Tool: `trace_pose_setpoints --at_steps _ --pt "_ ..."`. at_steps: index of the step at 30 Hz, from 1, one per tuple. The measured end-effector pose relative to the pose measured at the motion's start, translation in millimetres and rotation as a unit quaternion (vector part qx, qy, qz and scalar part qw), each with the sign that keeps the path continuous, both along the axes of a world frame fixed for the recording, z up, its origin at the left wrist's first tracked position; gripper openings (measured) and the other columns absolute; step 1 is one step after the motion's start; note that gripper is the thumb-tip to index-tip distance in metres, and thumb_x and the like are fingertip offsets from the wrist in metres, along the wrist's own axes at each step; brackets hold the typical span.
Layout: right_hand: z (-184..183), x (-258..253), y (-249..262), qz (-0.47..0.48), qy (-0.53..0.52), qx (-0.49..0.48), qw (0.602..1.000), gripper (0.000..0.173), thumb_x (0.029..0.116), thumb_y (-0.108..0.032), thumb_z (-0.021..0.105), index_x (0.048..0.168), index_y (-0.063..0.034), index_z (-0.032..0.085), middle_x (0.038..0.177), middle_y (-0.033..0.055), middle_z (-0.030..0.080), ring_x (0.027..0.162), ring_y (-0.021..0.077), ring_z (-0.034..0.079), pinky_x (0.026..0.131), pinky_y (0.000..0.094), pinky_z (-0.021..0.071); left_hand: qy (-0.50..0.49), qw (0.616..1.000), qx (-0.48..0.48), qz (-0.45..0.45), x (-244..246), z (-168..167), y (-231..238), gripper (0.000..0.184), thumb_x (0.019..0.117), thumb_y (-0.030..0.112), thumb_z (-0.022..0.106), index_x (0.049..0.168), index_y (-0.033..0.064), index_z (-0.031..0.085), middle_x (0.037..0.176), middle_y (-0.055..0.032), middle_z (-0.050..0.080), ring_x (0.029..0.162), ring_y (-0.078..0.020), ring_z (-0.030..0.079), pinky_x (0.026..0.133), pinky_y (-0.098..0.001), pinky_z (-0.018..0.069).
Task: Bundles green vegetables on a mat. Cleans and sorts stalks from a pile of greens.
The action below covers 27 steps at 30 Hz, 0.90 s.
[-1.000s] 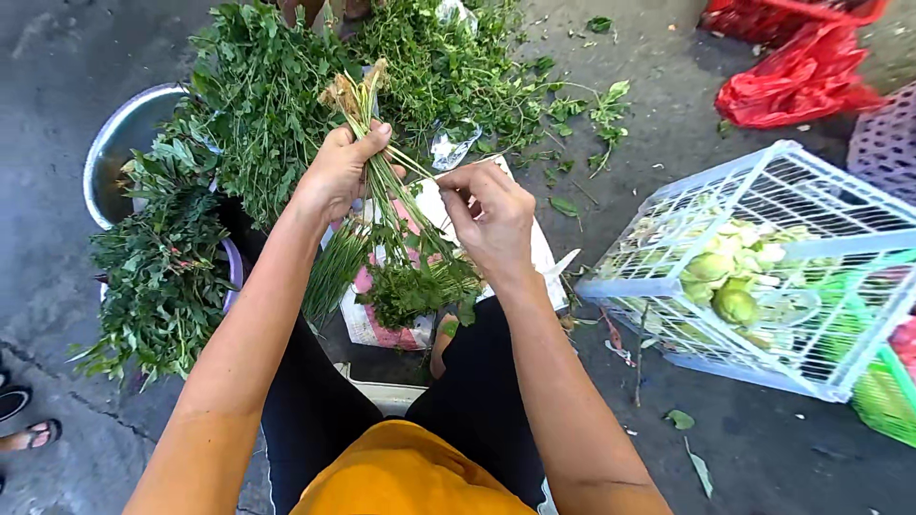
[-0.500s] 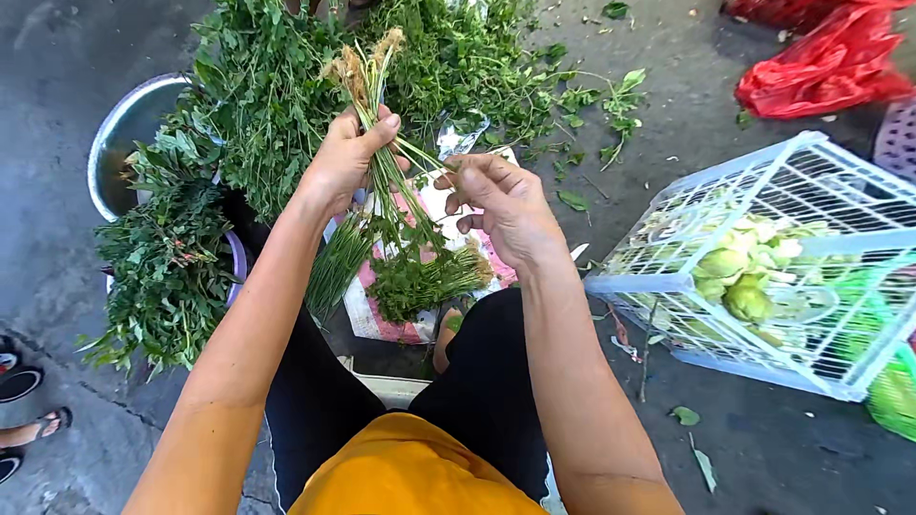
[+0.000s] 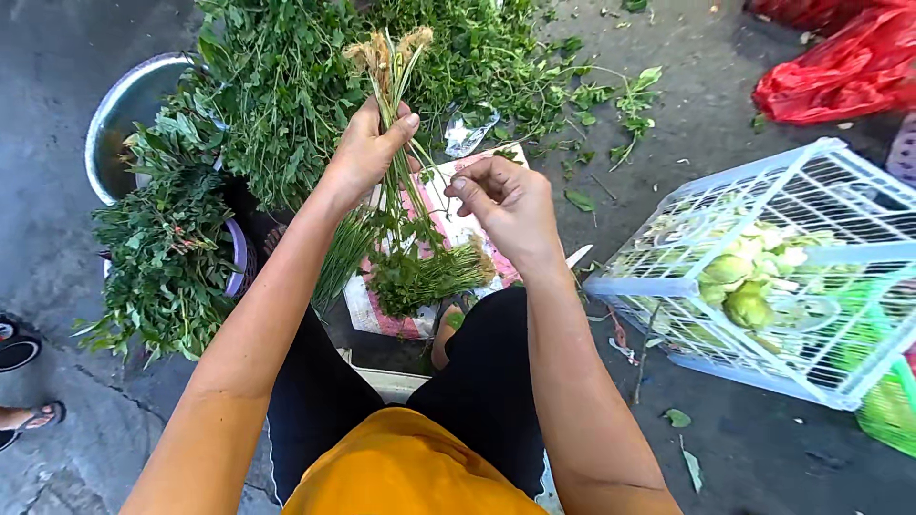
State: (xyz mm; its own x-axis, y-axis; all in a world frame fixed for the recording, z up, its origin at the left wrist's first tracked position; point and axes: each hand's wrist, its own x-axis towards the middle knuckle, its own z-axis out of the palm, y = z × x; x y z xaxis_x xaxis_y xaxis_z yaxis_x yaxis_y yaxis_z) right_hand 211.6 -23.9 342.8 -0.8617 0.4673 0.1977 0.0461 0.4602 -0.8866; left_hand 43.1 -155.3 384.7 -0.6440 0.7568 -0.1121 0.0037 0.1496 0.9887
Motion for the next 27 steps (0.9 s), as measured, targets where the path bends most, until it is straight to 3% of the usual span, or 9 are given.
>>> trace_pose_setpoints --at_steps 2,7,9,13,15,20,22,24,27 --pt "-9 -2 -5 -0.006 0.005 0.017 1.000 0.018 0.1021 -0.022 0.061 0.109 -0.0077 0.070 0.097 0.0017 0.075 0.079 0.0069 0.071 0.075 0.0268 0.0598 -0.006 1.000 0.002 0.005 0 2 1 0.012 0.1087 0.014 0.050 0.115 0.0044 0.049 0.088 -0.0083 0.063 0.067 -0.0165 0.070 0.059 -0.0309 0.0624" --pt "-18 -10 -14 -0.039 0.016 0.098 0.994 0.028 0.1050 -0.028 0.058 0.120 -0.0104 0.074 0.103 0.0072 0.071 0.085 0.0113 0.066 0.079 0.0298 0.0544 -0.013 1.000 0.007 0.008 0 6 1 0.012 0.1087 0.014 0.050 0.115 0.0041 0.049 0.090 -0.0078 0.062 0.069 -0.0159 0.069 0.062 -0.0308 0.0626" --pt "-18 -14 -16 -0.042 0.004 0.108 0.993 0.029 0.1048 -0.030 0.058 0.116 -0.0109 0.076 0.098 0.0071 0.069 0.082 0.0116 0.063 0.076 0.0297 0.0519 -0.016 1.000 0.012 0.009 0 7 0 0.011 0.1087 0.014 0.050 0.115 0.0041 0.049 0.090 -0.0075 0.061 0.068 -0.0157 0.069 0.061 -0.0305 0.0626" --pt "-15 -16 -17 -0.019 -0.006 0.027 0.999 0.027 0.1074 -0.025 0.051 0.106 -0.0072 0.071 0.099 0.0039 0.062 0.083 0.0074 0.059 0.075 0.0248 0.0487 -0.025 1.000 -0.001 0.013 -1 5 -1 0.011 0.1099 0.016 0.047 0.115 0.0058 0.049 0.086 -0.0063 0.061 0.066 -0.0151 0.067 0.060 -0.0295 0.0610" --pt "-10 -15 -16 0.000 -0.015 -0.056 0.998 0.028 0.1107 -0.026 0.042 0.108 -0.0084 0.063 0.094 -0.0004 0.063 0.078 0.0048 0.061 0.064 0.0214 0.0493 -0.015 1.000 -0.014 0.013 -2 1 -1 0.014 0.1104 0.019 0.046 0.117 0.0065 0.050 0.086 -0.0060 0.061 0.068 -0.0148 0.067 0.060 -0.0294 0.0601" --pt "6 -11 -8 0.044 -0.029 -0.099 0.994 0.030 0.1118 -0.027 0.035 0.109 -0.0092 0.058 0.088 -0.0024 0.065 0.070 0.0060 0.063 0.055 0.0221 0.0503 -0.013 1.000 -0.017 -0.016 -1 -2 -2 0.033 0.1131 0.025 0.034 0.142 0.0088 0.038 0.110 -0.0073 0.072 0.099 -0.0145 0.070 0.082 -0.0309 0.0548" --pt "14 -12 -3 0.046 -0.007 -0.170 0.984 0.032 0.1110 -0.027 0.031 0.104 -0.0104 0.057 0.085 -0.0027 0.066 0.067 0.0074 0.063 0.054 0.0235 0.0523 -0.033 0.999 0.019 -0.031 -2 -5 -2 0.035 0.1136 0.024 0.033 0.143 0.0064 0.038 0.093 -0.0075 0.071 0.089 -0.0170 0.072 0.083 -0.0326 0.0593" --pt "25 -12 3 0.012 0.015 -0.271 0.962 0.037 0.1117 -0.028 0.026 0.099 -0.0131 0.058 0.087 -0.0026 0.068 0.067 0.0087 0.063 0.055 0.0249 0.0540 -0.035 0.995 0.063 -0.068 -4 -12 0 0.028 0.1132 0.024 0.036 0.134 0.0053 0.041 0.078 -0.0024 0.057 0.072 -0.0155 0.066 0.076 -0.0333 0.0601" --pt "37 -7 21 -0.065 0.054 -0.375 0.923 0.041 0.1124 -0.029 0.022 0.102 -0.0176 0.060 0.110 -0.0021 0.070 0.082 0.0115 0.068 0.064 0.0290 0.0559 0.001 0.985 0.069 -0.155 -6 -19 0 0.019 0.1112 0.021 0.040 0.121 0.0056 0.047 0.077 0.0015 0.047 0.064 -0.0104 0.055 0.077 -0.0368 0.0599"
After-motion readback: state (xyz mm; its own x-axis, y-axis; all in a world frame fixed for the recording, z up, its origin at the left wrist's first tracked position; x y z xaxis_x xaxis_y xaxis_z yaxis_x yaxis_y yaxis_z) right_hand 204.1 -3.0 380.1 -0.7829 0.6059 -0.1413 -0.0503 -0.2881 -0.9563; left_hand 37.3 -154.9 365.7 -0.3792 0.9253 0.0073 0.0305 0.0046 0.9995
